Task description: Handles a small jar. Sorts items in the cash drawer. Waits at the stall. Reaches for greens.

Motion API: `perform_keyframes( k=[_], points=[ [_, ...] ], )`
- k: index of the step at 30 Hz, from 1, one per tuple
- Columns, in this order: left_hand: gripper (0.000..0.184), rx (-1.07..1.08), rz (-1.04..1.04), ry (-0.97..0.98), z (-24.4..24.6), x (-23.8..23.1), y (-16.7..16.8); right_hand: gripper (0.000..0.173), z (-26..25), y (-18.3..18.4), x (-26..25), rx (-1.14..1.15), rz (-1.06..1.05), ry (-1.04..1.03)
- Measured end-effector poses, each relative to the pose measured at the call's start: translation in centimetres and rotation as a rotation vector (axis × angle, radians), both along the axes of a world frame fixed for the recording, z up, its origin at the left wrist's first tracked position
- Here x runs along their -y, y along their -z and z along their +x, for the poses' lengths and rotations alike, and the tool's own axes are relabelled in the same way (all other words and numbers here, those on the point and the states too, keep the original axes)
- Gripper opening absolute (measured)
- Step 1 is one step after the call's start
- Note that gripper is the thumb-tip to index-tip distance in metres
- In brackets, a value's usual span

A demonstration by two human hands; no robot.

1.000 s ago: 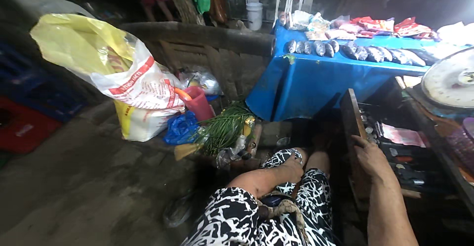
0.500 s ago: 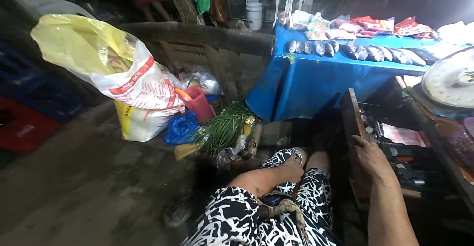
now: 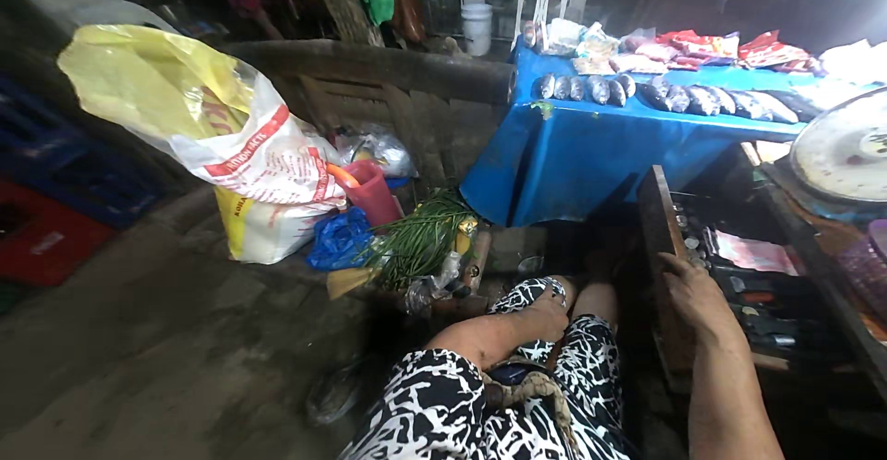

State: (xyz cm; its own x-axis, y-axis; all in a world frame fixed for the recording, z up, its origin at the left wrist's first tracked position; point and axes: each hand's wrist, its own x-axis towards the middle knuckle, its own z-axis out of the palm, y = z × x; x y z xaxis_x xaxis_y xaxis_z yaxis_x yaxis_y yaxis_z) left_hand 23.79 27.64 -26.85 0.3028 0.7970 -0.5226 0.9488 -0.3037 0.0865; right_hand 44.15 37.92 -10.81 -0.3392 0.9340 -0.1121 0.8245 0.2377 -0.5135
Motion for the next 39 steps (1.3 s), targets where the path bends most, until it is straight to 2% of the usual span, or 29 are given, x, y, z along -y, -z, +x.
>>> perform_keyframes(
  k=[39],
  points=[
    [0.037,0.001,-0.012,-0.004,0.11,-0.04,-0.06,0.043,0.09,-0.01,-0.02,-0.004,-0.007,-0.002]
  ],
)
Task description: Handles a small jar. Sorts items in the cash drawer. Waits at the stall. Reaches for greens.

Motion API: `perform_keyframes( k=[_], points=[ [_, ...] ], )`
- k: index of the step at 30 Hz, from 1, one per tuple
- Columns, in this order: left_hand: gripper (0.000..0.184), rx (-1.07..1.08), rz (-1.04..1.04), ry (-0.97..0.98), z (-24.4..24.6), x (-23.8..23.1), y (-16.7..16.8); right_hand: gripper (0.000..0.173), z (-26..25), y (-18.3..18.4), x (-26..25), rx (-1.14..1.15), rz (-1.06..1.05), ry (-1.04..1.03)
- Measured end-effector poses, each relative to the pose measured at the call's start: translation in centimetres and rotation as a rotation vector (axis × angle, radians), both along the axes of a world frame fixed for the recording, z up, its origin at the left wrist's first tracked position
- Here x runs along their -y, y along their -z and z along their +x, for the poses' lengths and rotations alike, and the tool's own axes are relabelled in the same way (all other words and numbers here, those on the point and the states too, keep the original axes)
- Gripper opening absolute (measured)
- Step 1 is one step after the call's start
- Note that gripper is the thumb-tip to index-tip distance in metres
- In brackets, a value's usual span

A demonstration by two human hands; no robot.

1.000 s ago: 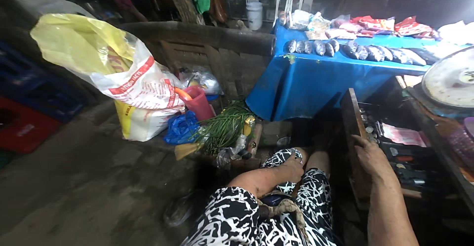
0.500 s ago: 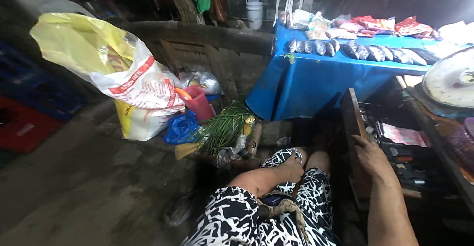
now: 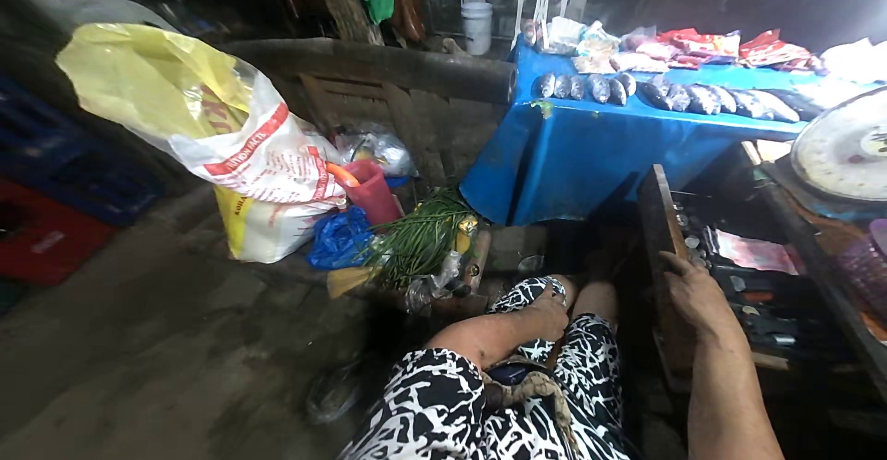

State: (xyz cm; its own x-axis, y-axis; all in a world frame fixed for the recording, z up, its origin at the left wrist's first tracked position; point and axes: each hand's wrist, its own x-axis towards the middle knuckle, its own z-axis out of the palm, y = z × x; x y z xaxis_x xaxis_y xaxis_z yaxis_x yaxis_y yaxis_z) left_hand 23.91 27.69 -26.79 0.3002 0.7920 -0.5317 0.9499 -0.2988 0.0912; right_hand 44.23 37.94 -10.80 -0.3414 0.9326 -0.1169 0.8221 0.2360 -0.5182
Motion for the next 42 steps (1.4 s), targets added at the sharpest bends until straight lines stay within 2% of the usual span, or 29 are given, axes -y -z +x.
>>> perform_keyframes(
  k=[5,9,12,15,19,37,40,42],
  points=[
    [0.036,-0.014,-0.002,0.005,0.2,0.0,0.0,0.065,0.3,0.3,0.0,-0.029,0.023,0.016],
    [0.036,-0.007,-0.005,-0.023,0.1,0.3,-0.3,0.070,-0.3,-0.2,0.3,-0.030,0.014,0.009],
    [0.036,0.008,0.014,-0.009,0.2,0.2,0.1,0.062,0.1,0.1,-0.1,0.037,0.030,-0.005],
    [0.037,0.007,0.010,-0.002,0.1,0.1,0.0,0.044,0.3,0.5,-0.4,0.070,0.022,-0.018],
    [0.036,-0.007,0.016,0.013,0.1,0.0,0.2,0.038,0.3,0.4,-0.5,0.055,-0.010,-0.021],
    [0.043,-0.070,-0.028,0.038,1.2,-0.6,-0.5,0.039,0.7,1.4,0.1,-0.027,0.028,0.061],
    [0.039,-0.003,0.002,0.014,0.9,-0.5,-0.6,0.042,0.6,1.7,0.0,-0.029,0.054,0.047],
    [0.037,0.115,0.024,-0.033,0.1,-0.5,-1.1,0.052,0.5,1.3,0.1,-0.009,0.055,0.042]
  ],
)
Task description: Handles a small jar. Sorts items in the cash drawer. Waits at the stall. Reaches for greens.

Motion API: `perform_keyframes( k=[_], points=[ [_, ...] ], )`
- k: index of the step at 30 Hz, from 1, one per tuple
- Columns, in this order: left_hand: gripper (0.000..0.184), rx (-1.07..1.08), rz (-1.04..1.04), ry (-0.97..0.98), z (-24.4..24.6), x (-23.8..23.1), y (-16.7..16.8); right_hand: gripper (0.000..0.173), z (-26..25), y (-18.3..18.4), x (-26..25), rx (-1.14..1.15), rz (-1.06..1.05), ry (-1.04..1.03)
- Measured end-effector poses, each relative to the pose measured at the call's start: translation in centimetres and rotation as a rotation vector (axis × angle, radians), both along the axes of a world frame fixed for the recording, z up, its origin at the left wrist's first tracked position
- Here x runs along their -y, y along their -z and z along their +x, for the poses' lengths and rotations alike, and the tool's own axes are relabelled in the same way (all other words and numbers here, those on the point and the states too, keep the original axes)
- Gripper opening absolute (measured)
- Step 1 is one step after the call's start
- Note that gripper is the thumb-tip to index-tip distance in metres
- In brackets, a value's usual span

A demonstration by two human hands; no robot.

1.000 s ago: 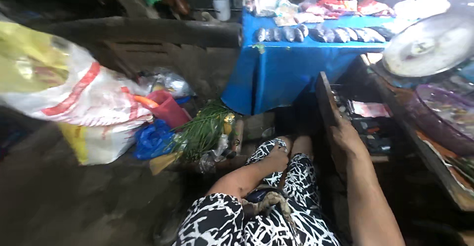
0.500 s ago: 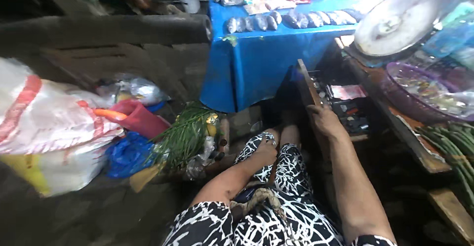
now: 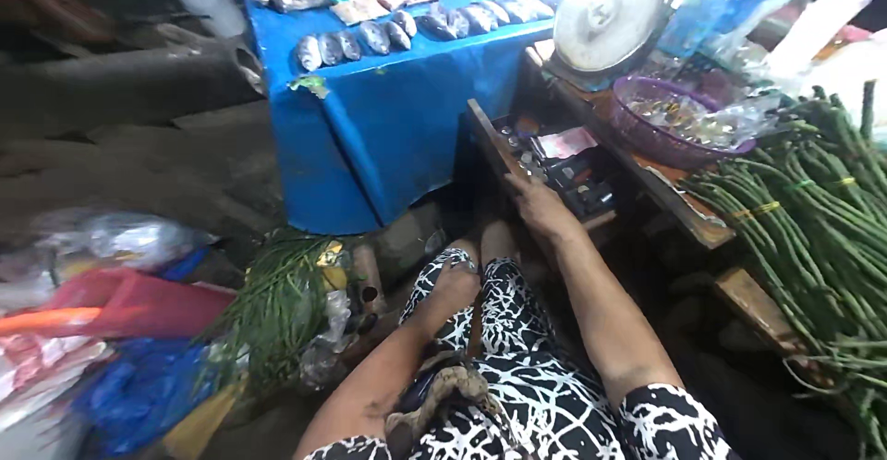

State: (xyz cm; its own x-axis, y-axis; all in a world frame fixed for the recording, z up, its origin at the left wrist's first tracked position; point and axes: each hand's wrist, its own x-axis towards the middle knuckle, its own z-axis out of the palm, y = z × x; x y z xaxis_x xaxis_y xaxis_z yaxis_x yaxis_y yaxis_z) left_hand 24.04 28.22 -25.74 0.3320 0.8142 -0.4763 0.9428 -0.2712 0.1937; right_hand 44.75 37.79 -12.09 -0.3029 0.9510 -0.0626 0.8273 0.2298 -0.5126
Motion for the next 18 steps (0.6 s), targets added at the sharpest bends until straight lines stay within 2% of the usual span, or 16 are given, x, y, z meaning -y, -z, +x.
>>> perform_keyframes(
  k=[3,6,9,11,13,18],
  points=[
    [0.036,0.251,0.066,-0.074,-1.9,-0.3,-0.1,0.072,-0.2,-0.3,0.4,0.037,0.012,0.007],
    [0.040,0.361,0.073,-0.100,-3.5,-0.7,-1.2,0.079,0.2,-0.8,0.7,0.057,0.010,0.010],
    [0.045,0.405,0.116,-0.169,-6.7,0.8,-1.4,0.071,0.7,-0.7,1.9,0.056,0.029,-0.016],
    [0.046,0.456,0.144,-0.322,-9.2,2.9,-0.9,0.061,0.6,-1.6,2.4,0.042,-0.036,-0.026],
    [0.044,0.551,0.152,-0.532,-11.5,5.2,-0.7,0.055,0.0,-1.8,1.9,0.024,-0.011,-0.036],
    [0.028,0.587,0.132,-0.829,-16.1,12.1,3.9,0.063,-0.6,-1.3,1.6,0.182,0.093,-0.075]
  ],
)
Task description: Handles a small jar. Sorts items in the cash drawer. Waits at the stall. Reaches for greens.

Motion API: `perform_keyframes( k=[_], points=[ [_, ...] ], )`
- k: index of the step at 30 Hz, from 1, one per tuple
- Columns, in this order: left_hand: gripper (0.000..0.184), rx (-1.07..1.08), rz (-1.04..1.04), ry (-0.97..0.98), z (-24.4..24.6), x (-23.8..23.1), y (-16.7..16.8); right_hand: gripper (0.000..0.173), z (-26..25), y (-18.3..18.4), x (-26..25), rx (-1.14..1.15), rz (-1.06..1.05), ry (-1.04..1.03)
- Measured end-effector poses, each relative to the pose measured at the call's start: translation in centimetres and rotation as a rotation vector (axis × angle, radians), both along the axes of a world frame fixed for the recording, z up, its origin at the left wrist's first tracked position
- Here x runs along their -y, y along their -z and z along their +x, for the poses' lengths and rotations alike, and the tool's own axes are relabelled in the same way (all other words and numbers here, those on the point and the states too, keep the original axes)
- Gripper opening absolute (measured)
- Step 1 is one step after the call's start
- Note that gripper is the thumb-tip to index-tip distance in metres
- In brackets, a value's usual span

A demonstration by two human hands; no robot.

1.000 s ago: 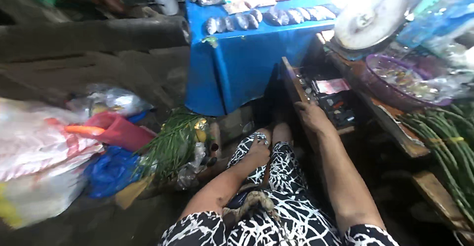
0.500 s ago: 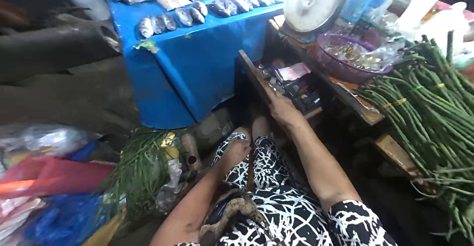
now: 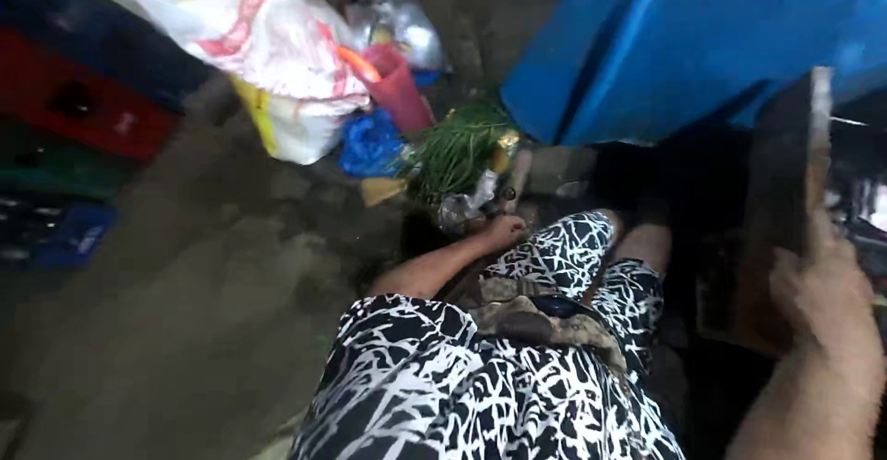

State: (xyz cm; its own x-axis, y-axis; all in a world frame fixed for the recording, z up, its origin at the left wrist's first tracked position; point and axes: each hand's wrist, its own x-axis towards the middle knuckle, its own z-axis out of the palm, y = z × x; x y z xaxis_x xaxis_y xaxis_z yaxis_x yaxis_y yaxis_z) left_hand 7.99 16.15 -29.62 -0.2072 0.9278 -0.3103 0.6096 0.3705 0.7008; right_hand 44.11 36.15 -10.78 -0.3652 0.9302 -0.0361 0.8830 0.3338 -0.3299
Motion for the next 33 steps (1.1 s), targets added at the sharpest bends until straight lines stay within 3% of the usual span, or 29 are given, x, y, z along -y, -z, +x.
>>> perform_keyframes(
  k=[5,12,17,24,28,33],
  points=[
    [0.028,-0.024,0.004,-0.220,-2.1,3.0,1.3,0.063,0.0,1.0,-0.5,0.023,0.047,0.024],
    [0.032,-0.140,0.087,-0.698,-10.2,0.2,0.4,0.063,0.7,1.6,-1.1,0.042,0.045,0.038],
    [0.043,-0.202,0.030,-0.872,-15.0,-1.9,0.2,0.062,-0.1,0.4,-0.3,0.068,0.026,0.036],
    [0.064,-0.402,-0.170,-0.861,-17.3,-5.2,2.1,0.067,-0.2,0.1,-0.3,0.114,0.031,0.076],
    [0.077,-0.426,-0.280,-0.843,-17.3,-5.2,0.9,0.067,-0.6,0.3,0.0,0.072,0.036,0.139],
    [0.062,-0.388,-0.326,-0.760,-18.1,-5.0,0.4,0.066,-1.7,-0.9,0.2,0.125,-0.018,0.206]
  ],
)
